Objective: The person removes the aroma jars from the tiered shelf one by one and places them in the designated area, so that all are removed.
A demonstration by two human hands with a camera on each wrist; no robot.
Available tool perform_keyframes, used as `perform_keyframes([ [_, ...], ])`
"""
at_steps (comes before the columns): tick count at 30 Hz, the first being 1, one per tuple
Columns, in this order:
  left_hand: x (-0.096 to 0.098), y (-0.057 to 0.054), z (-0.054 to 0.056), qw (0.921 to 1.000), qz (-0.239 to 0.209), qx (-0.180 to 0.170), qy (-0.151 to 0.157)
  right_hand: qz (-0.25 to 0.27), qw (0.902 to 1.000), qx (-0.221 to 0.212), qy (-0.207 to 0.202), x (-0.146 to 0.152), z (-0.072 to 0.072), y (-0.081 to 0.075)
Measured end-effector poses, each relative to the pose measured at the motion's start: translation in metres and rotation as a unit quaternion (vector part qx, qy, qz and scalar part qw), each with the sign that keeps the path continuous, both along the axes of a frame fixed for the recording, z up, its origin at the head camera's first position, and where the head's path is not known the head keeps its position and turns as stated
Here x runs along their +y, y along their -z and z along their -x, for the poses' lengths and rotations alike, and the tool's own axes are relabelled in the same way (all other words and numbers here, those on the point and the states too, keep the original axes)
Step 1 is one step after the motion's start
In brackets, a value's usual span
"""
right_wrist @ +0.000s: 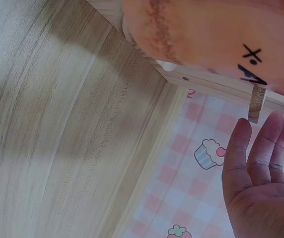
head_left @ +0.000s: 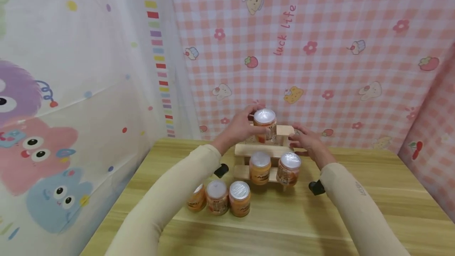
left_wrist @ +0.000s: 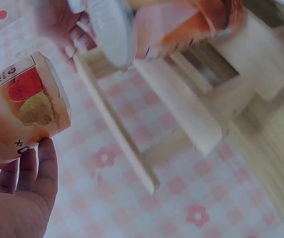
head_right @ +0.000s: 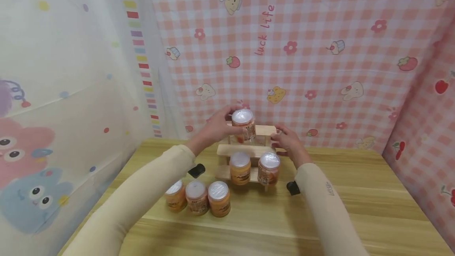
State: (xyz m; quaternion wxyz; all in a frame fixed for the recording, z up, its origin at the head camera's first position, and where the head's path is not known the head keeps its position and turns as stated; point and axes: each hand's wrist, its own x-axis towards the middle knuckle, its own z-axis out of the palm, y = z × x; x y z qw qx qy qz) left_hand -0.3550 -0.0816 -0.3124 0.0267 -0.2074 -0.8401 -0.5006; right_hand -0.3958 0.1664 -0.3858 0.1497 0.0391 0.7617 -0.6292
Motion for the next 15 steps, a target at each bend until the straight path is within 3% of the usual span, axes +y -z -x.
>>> perform_keyframes([
  [8,-0.036,-0.021,-0.01,0.9995,-0.006,0.008,-0.03,-0.008,0.9999,-0.007,0.003,0.002,0.0,0.0],
  [15,-0.076,-0.022,-0.017,0.9982,-0.01,0.02,-0.055,-0.006,0.9999,-0.009,-0.001,0.0,-0.003,-0.003],
])
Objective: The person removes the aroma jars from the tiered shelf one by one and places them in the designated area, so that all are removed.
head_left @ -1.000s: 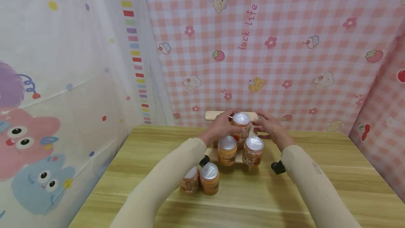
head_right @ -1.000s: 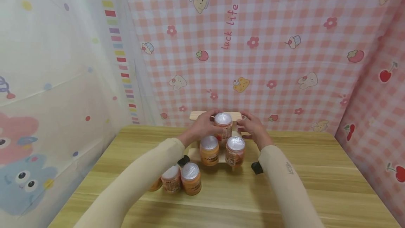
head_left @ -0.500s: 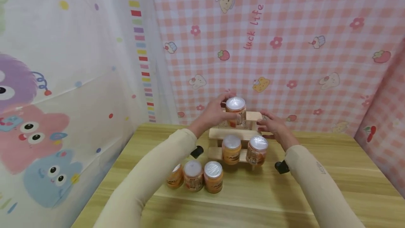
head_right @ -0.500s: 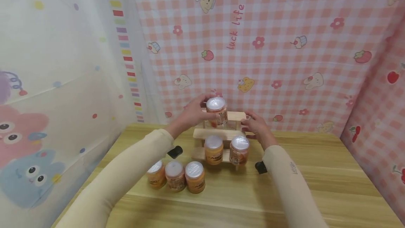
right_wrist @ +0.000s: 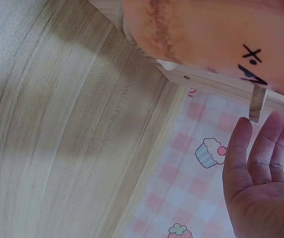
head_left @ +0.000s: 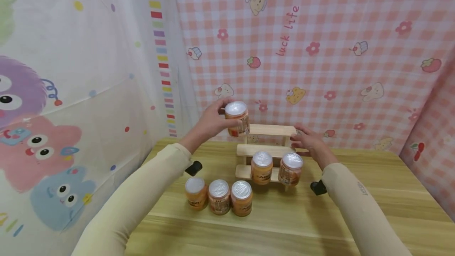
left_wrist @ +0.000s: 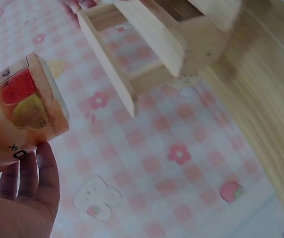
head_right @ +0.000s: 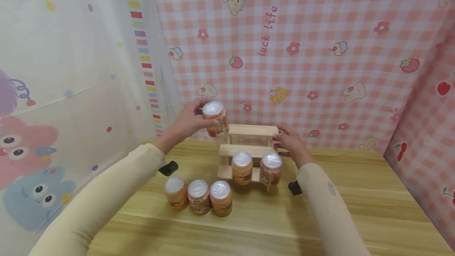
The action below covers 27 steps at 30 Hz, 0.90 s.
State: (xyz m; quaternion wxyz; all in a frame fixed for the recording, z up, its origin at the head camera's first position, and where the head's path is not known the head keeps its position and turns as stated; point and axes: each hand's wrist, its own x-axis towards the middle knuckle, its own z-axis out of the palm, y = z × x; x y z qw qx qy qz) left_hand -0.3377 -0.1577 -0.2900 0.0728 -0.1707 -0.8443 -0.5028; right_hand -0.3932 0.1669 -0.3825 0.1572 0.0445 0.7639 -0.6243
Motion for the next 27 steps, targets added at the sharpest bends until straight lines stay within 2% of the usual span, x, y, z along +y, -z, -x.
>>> perform_keyframes([
  [4,-0.022,0.005,-0.007,0.9997,-0.003,-0.007,-0.022,-0.001,1.0,0.0,-0.002,-0.001,0.001,0.0],
  [10,-0.057,0.015,-0.02,0.999,-0.016,-0.02,-0.038,-0.004,1.0,0.001,-0.002,-0.002,0.004,0.002],
  [22,-0.118,0.039,-0.047,0.9952,0.012,-0.043,-0.087,-0.008,0.9999,-0.006,0.006,-0.002,0.002,0.001],
  [27,-0.14,0.051,-0.058,0.9949,0.011,-0.048,-0.088,-0.009,0.9999,-0.003,0.008,-0.002,0.002,0.002],
])
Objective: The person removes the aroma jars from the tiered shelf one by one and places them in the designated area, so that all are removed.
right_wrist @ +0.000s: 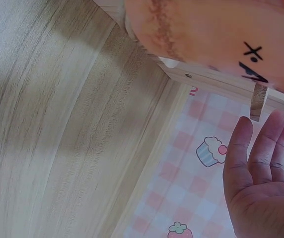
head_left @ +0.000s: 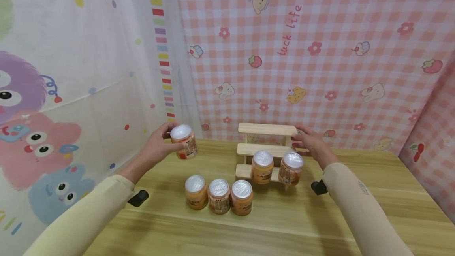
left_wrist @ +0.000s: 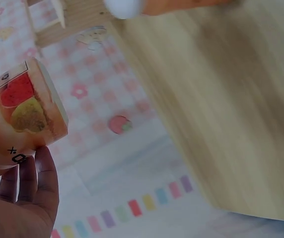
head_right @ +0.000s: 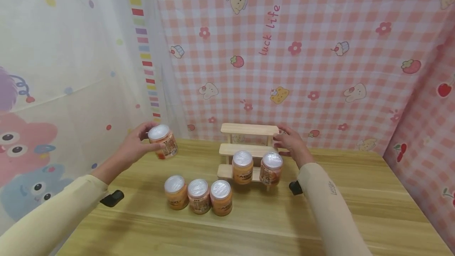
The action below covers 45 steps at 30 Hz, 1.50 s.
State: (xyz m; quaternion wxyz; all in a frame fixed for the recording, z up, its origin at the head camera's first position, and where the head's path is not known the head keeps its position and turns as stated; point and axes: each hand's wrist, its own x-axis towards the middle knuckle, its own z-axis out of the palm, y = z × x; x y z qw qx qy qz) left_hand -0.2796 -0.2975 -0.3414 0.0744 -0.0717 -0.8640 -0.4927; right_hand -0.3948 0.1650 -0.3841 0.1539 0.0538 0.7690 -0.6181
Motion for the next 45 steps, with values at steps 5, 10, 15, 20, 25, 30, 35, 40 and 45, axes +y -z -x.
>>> perform_keyframes([
  [5,-0.016,0.015,-0.013,0.9999,0.006,-0.008,-0.004,0.002,1.0,-0.001,0.004,0.001,-0.001,0.0],
  [10,-0.029,0.034,-0.023,0.9995,0.021,-0.018,-0.018,0.003,1.0,0.0,0.007,0.001,0.0,0.0],
  [15,-0.039,0.055,-0.028,0.999,0.025,-0.022,-0.031,0.003,1.0,-0.001,0.005,0.001,0.0,0.0],
  [20,-0.045,0.073,-0.032,0.9985,0.024,-0.033,-0.037,0.003,1.0,-0.004,0.005,0.0,0.0,0.0],
  [25,-0.045,0.091,-0.038,0.9982,0.027,-0.035,-0.041,0.001,1.0,-0.005,0.007,0.001,0.0,-0.001],
  [30,-0.041,0.106,-0.044,0.9973,0.044,-0.032,-0.049,0.0,1.0,-0.004,0.004,0.0,0.0,-0.001],
  [35,-0.039,0.115,-0.048,0.9965,0.058,-0.036,-0.048,-0.004,1.0,0.0,-0.004,0.0,0.0,-0.001],
  [40,-0.037,0.12,-0.05,0.9973,0.042,-0.045,-0.039,-0.002,1.0,-0.002,-0.001,0.001,0.0,0.0],
  [45,-0.037,0.116,-0.05,0.9986,0.025,-0.046,-0.007,-0.002,1.0,-0.002,0.0,0.0,-0.001,0.0],
])
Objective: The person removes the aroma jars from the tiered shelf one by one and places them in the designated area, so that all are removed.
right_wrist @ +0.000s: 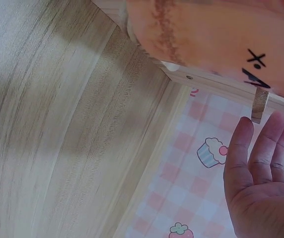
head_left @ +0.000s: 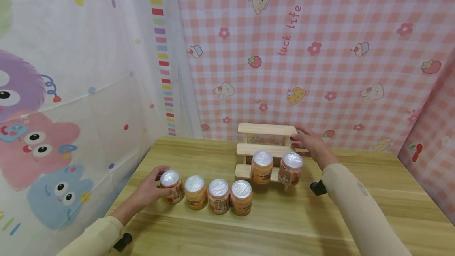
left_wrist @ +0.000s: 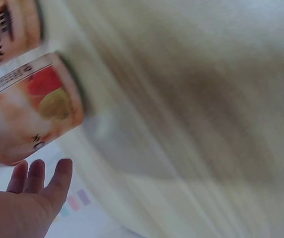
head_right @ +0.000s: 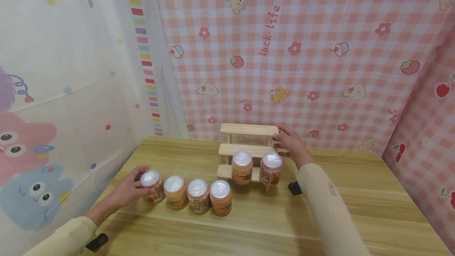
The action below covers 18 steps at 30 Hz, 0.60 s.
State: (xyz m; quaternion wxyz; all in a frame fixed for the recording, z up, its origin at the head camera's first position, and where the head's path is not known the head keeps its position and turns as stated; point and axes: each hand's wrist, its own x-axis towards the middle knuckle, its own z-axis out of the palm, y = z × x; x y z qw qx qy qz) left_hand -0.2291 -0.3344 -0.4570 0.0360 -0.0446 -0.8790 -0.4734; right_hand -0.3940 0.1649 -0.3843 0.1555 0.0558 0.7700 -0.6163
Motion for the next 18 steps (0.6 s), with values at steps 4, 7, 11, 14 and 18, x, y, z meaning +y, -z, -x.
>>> perform_keyframes([
  [4,-0.001,-0.01,0.002,0.9999,0.008,-0.011,-0.002,0.001,1.0,0.001,-0.003,0.0,-0.001,0.001],
  [7,-0.001,-0.018,0.006,0.9997,0.012,-0.014,-0.018,0.003,1.0,0.002,-0.001,0.0,-0.002,0.001],
  [11,0.001,-0.028,0.012,0.9994,0.005,0.0,-0.034,0.004,1.0,0.002,0.003,0.0,-0.002,0.0],
  [14,0.004,-0.036,0.017,0.9992,0.0,0.005,-0.039,0.006,1.0,0.001,0.004,0.0,-0.002,0.0],
  [18,0.009,-0.045,0.023,0.9993,-0.009,0.003,-0.037,0.006,1.0,0.001,0.005,-0.001,0.0,0.001],
])
